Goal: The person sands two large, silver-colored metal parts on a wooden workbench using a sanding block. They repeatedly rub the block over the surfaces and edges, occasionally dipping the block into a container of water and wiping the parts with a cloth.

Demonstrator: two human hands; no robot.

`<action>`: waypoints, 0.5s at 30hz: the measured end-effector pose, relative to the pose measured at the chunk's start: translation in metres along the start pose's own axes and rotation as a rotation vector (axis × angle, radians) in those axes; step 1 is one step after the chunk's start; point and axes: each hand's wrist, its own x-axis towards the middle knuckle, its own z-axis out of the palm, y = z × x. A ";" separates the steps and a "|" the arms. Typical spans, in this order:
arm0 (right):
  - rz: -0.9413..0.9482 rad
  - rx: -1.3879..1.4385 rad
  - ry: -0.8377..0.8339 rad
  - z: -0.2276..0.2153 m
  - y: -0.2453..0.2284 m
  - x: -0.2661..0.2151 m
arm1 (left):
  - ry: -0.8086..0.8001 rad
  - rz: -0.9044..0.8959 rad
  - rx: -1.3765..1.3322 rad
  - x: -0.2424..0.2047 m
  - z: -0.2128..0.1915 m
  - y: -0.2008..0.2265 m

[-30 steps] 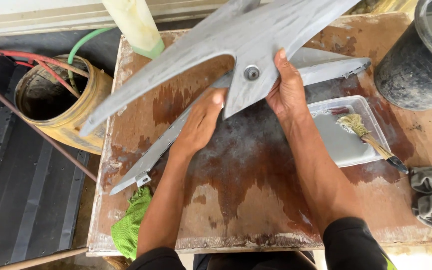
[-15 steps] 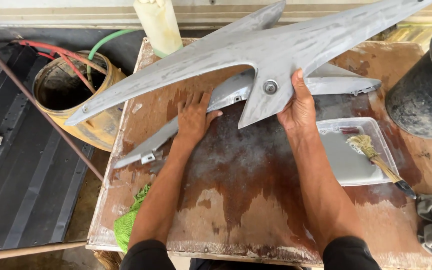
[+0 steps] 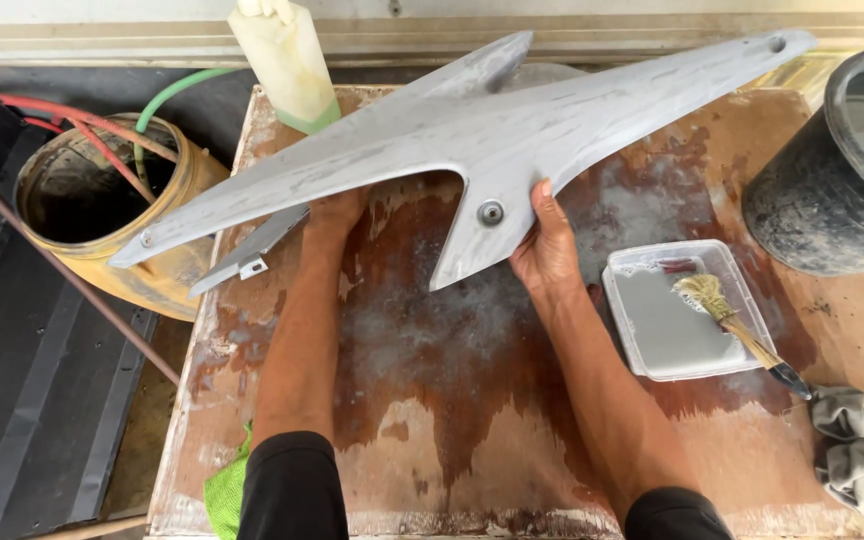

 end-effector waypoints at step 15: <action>0.120 0.009 0.013 0.000 -0.006 -0.082 | -0.525 -0.462 -0.874 -0.121 -0.123 0.029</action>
